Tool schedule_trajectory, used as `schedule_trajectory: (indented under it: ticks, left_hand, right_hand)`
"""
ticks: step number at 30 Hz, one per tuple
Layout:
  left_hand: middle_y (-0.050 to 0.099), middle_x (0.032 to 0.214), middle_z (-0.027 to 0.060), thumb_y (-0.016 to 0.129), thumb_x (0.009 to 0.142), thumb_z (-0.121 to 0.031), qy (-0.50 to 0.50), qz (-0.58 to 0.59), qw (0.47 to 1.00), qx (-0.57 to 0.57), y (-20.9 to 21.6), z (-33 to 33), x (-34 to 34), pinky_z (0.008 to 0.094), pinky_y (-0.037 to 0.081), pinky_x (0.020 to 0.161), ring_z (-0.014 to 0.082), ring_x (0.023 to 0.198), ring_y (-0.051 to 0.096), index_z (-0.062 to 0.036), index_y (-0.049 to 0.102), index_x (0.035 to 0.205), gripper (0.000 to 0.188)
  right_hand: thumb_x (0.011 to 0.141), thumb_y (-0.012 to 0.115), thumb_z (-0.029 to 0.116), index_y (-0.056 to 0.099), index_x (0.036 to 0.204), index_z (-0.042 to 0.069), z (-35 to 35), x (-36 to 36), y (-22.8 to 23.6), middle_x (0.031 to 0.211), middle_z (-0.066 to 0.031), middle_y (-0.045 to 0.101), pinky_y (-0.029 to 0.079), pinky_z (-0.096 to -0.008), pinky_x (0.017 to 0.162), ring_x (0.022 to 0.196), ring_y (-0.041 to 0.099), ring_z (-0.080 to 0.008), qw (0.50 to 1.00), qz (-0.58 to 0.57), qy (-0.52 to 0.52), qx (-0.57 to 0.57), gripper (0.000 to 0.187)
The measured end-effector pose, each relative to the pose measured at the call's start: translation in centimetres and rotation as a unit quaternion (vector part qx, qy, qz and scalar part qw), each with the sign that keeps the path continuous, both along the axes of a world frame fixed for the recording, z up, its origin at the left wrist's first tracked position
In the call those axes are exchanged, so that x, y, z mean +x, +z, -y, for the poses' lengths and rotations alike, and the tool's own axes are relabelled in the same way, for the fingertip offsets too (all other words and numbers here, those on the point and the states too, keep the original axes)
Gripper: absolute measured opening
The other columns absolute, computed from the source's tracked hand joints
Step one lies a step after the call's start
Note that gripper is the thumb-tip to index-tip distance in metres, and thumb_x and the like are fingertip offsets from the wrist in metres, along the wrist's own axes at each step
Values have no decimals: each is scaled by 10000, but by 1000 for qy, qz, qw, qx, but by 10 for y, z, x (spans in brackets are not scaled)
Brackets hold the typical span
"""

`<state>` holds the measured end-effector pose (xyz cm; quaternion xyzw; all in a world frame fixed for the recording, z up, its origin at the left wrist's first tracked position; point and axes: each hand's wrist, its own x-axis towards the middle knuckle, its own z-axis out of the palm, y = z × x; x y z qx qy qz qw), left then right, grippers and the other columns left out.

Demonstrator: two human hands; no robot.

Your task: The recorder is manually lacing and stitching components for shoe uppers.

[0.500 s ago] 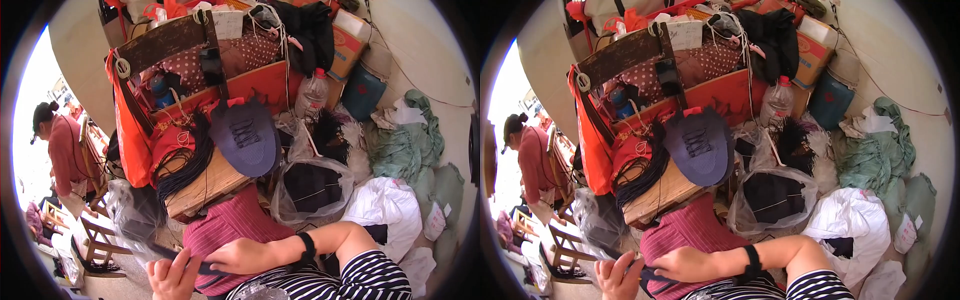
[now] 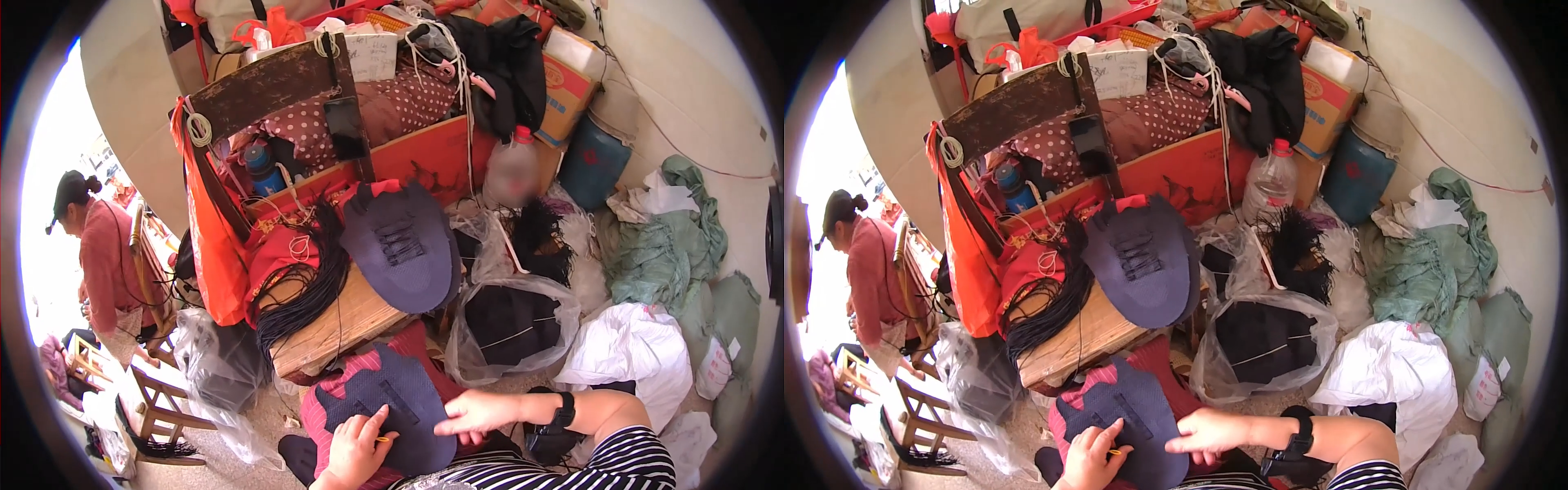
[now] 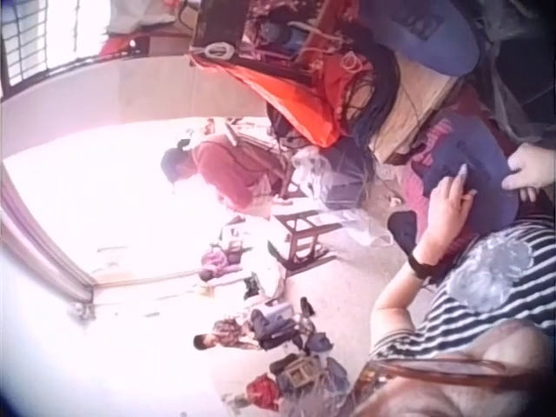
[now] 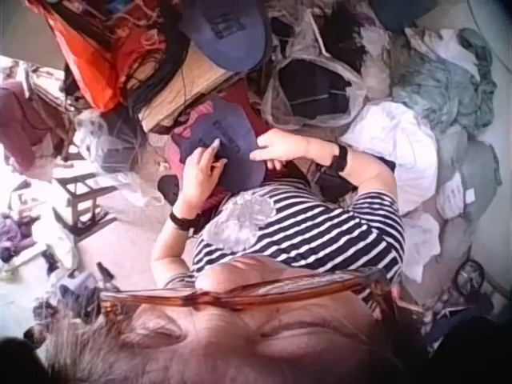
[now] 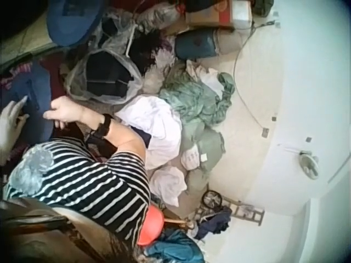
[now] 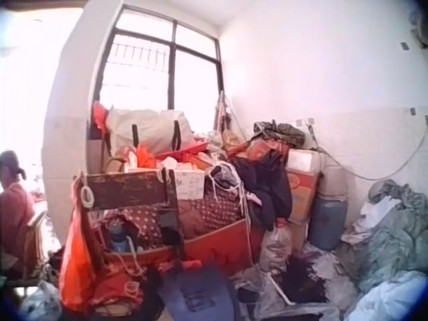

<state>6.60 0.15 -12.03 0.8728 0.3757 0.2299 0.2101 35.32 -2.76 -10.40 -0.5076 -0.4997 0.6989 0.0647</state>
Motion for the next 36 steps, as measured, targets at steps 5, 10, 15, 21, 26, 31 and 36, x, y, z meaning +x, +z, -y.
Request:
schedule_trajectory:
  ticks: [5, 10, 15, 21, 26, 31, 36]
  left_hand:
    - [612, 776, 101, 820, 814, -129, 31, 45, 998, -32, 10, -19, -7, 417, 509, 624, 315, 667, 614, -65, 727, 1120, 326]
    - [662, 851, 120, 749, 848, -4, 146, 106, 982, 60, 14, -71, -3, 379, 531, 679, 309, 784, 656, -30, 713, 964, 124]
    - [652, 918, 119, 751, 862, -58, 243, 77, 966, 30, 4, -100, -5, 392, 527, 738, 322, 839, 648, -45, 684, 948, 109]
    - [625, 951, 130, 821, 820, -168, 255, 18, 966, 35, 2, -113, 6, 437, 524, 757, 350, 880, 645, -53, 646, 950, 247]
    - [589, 916, 124, 818, 790, -145, 225, -13, 969, 96, -15, -124, 6, 468, 489, 760, 370, 863, 608, -70, 611, 899, 245]
    - [590, 930, 121, 805, 788, -123, 215, -26, 971, 100, -13, -127, 0, 464, 484, 776, 358, 877, 609, -75, 607, 917, 242]
    - [601, 929, 118, 796, 784, -91, 213, -1, 974, 82, 3, -130, 12, 453, 491, 752, 353, 855, 619, -52, 613, 901, 221]
  right_hand:
    - [898, 769, 257, 593, 1084, 46, -31, -15, 21, 1000, -102, 630, 536, -385, 778, 895, 648, -295, 786, 122, -72, 603, 332]
    - [886, 734, 452, 483, 1491, 9, -39, -61, -33, 1621, -212, 346, 222, -543, 1254, 1543, 249, -405, 757, 94, 112, 637, 791]
    - [885, 729, 451, 516, 1484, 44, -45, -68, -46, 1673, -202, 261, 161, -551, 1275, 1580, 133, -410, 751, 68, 139, 642, 754]
    - [892, 724, 442, 512, 1486, 43, -46, -68, -48, 1677, -195, 257, 162, -550, 1277, 1582, 131, -406, 755, 67, 132, 639, 746]
    - [892, 723, 436, 501, 1494, 45, -50, -69, -49, 1680, -194, 252, 164, -550, 1276, 1583, 129, -404, 757, 60, 133, 637, 752]
    - [889, 726, 429, 492, 1502, 49, -54, -70, -49, 1682, -192, 249, 162, -548, 1277, 1583, 129, -402, 762, 54, 135, 631, 759]
    - [880, 730, 423, 493, 1504, 57, -57, -70, -51, 1684, -183, 252, 158, -545, 1278, 1585, 125, -397, 765, 49, 124, 630, 762]
